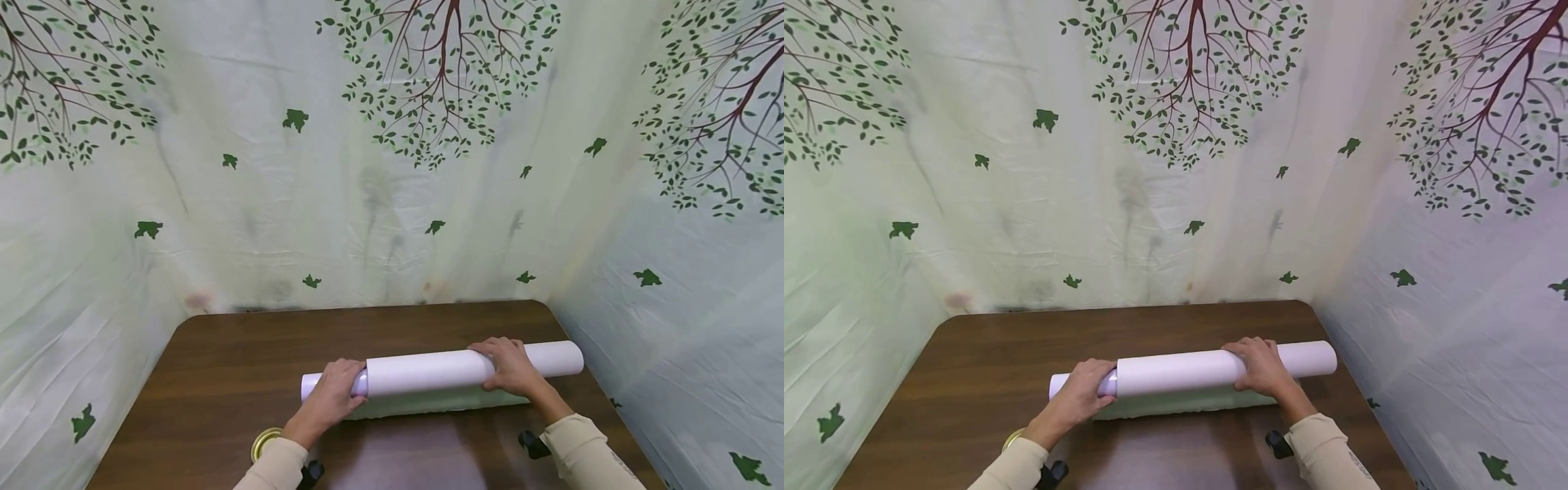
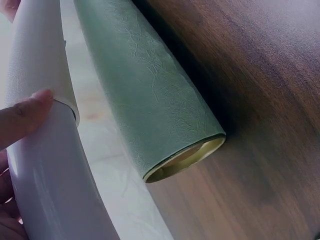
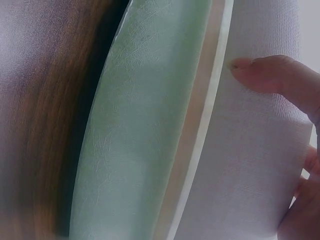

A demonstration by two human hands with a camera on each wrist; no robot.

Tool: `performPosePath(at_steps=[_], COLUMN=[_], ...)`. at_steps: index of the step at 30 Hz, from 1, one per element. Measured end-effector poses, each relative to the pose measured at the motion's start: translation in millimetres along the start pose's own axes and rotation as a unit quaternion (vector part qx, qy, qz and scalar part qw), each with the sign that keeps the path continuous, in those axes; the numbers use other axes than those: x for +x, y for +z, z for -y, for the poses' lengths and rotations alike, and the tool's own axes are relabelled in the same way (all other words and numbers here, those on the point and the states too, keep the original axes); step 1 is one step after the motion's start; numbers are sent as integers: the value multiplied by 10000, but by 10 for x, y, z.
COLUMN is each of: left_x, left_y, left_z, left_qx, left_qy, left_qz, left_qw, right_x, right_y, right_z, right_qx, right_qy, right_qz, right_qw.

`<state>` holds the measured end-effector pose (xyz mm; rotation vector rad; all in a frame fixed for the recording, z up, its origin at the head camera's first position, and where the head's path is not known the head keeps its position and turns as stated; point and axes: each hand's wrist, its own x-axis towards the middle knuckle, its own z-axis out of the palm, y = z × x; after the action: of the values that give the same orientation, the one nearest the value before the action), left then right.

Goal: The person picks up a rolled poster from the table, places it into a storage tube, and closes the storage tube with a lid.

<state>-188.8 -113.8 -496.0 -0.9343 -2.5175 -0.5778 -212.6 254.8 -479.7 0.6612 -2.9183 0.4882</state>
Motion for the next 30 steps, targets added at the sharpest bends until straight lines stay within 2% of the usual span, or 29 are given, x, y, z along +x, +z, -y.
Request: performPosePath(at_steps=[5,11,15,21,30], left_x=[10,11,-15,-87,-261], left_y=[-7,-34,-76,-162,-268], left_z=[26,49,84,212,442], left_qx=[8,37,5,-58,-647], left_qy=[224,126,32,-387,-1112], left_qz=[-276,-238,-406,-658,-960], left_qw=[9994,9996,9992,9971,9870], right_x=[11,22,26,22,17], right_y=[-5,-8,-1,10,-11], right_z=[-11,-12,-15,-31,-42], right_qx=[-12,-103,-34,-26,180], right_qy=[-14,-15,21,81,191], right_qz=[-64,-81,-72,-115,-62], right_qw=[10000,9999,10000,9999,9996])
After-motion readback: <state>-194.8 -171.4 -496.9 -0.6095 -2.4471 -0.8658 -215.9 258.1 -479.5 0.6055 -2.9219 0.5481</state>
